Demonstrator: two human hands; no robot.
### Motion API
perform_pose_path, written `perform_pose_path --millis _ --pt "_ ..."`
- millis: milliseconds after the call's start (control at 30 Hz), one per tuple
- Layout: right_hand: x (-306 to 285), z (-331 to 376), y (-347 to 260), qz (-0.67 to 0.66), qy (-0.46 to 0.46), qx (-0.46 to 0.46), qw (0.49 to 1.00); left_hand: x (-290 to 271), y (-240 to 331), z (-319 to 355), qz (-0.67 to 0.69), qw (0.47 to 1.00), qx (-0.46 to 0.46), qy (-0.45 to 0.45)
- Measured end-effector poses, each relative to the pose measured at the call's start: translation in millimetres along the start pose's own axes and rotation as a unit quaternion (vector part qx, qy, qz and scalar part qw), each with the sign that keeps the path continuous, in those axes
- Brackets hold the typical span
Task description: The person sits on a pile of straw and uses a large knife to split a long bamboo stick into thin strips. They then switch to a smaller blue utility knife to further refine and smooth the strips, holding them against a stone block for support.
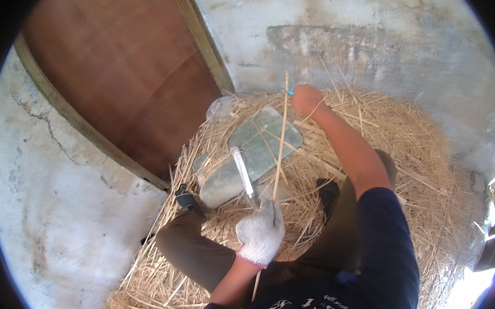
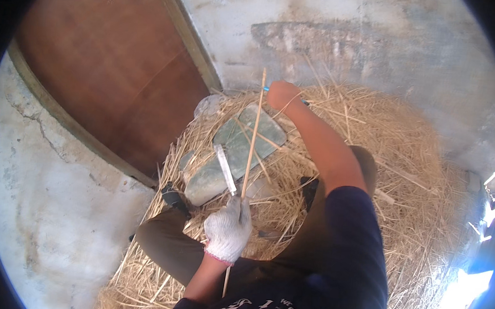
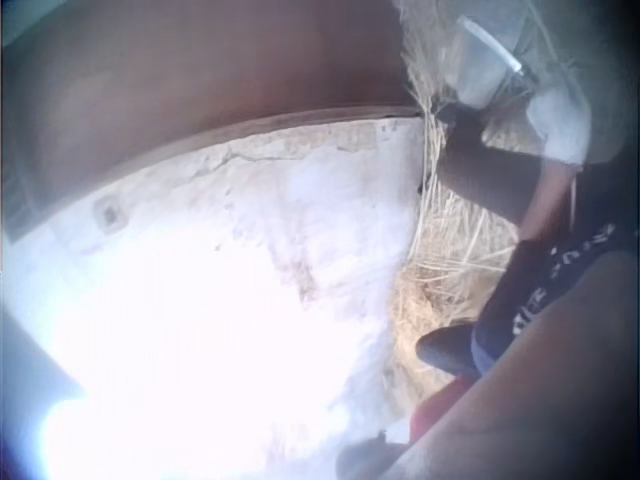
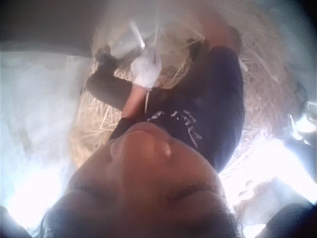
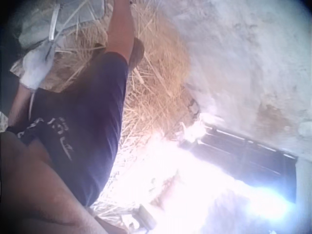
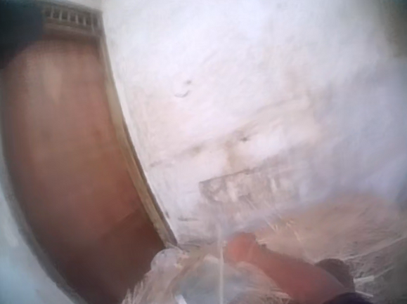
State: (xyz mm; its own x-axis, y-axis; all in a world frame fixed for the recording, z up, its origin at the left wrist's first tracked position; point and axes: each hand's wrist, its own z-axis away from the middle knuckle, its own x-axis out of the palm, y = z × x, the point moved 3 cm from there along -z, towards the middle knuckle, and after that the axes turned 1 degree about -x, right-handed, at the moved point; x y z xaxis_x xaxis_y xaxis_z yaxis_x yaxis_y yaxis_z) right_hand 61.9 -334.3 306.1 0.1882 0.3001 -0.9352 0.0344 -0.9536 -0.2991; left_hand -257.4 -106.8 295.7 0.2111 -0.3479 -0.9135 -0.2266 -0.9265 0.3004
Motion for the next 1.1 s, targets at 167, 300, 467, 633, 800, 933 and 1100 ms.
perform_pose_path --millis 167,300,467,633,800,933,1100 --pt "-24.5 -7.0 36.6 -0.072 0.097 0.086 0.989 2.6 8.1 6.3 0.007 1.0 0.017 -0.014" --pt "-32.8 -33.8 71.8 -0.156 0.174 0.039 0.972 -0.8 11.1 -1.6 0.036 0.998 0.057 -0.006" --pt "-62.3 -7.4 19.0 -0.44 0.027 0.091 0.893 5.6 -9.8 -5.6 0.15 0.988 0.034 0.01" --pt "-101.9 31.4 -16.5 -0.572 -0.048 0.008 0.819 36.2 -44.5 -13.2 0.455 0.88 -0.116 -0.073" --pt "-128.2 91.1 -66.4 -0.54 -0.283 -0.093 0.787 -7.5 -49.1 -26.9 0.746 0.628 -0.166 -0.148" --pt "-122.5 121.9 -97.7 -0.357 -0.335 -0.189 0.851 -25.3 -61.3 -35.2 0.737 0.66 -0.149 0.014" --pt "-101.8 160.3 -137.3 -0.232 -0.365 -0.274 0.859 -26.5 -81.7 -32.6 0.747 0.66 -0.071 0.021"
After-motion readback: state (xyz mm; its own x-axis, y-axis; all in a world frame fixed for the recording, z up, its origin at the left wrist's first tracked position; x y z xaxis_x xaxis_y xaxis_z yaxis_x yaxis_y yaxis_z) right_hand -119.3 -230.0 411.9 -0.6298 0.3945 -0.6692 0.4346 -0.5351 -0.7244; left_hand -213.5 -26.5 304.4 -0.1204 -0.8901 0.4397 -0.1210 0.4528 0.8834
